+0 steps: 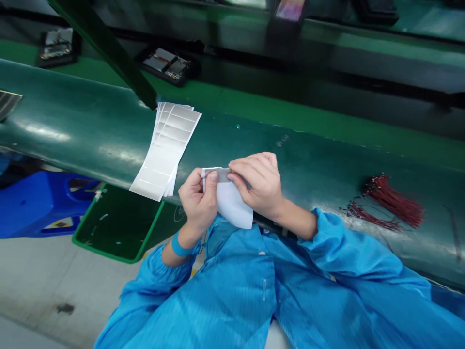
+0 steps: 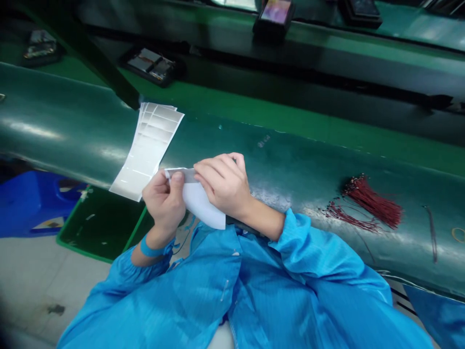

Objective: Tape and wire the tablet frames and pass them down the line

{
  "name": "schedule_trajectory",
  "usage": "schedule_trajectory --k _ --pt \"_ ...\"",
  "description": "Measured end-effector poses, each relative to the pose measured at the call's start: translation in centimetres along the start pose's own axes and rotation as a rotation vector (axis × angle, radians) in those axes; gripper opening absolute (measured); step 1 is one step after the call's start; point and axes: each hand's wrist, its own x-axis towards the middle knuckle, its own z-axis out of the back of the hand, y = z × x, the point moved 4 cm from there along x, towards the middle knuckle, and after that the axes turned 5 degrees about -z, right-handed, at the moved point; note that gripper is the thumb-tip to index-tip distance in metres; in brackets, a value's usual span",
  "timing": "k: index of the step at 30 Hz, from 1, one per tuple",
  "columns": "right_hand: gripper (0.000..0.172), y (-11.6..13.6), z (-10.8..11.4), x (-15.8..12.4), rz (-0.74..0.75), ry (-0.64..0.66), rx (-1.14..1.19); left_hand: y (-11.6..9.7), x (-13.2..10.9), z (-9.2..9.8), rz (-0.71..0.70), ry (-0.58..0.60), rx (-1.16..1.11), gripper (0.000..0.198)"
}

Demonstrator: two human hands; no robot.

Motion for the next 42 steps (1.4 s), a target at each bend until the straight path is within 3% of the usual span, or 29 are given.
schedule_trajectory --k 8,14,20,24,30,36,39,42 --pt "0.016 0.0 0.2 -0.7 0.128 -0.109 -0.079 0.6 0.1 -0.8 0.016 0.023 0.005 0.039" --pt "0.013 -0.8 0.7 0.5 -0.118 -0.023 0.152 0.6 0.0 -0.8 -0.074 0.155 -0.028 0.039" --pt "0.012 -2.2 1.0 1.7 -0.214 0.112 0.432 2.3 -0.6 -1.7 -0.002 0.425 -0.064 0.092" --pt "0.014 -2.8 1.0 1.8 -0.201 0.163 0.463 3.0 -0.9 -2.1 0.051 0.480 -0.071 0.097" --pt "0.017 -3.4 1.5 2.2 -0.152 0.128 0.379 2.8 0.0 -1.4 0.065 0.471 -0.041 0.092" --pt "0.018 -4.6 2.6 2.5 -0.241 0.036 0.308 3.3 0.5 -0.1 0.057 0.435 -0.089 0.065" --pt "0.019 -5.1 3.0 2.3 -0.292 0.034 0.322 2.8 1.5 0.9 0.033 0.337 -0.073 0.051" --pt "0.018 -5.4 3.6 2.1 -0.337 0.021 0.358 2.0 4.6 3.6 -0.054 0.152 0.043 0.043"
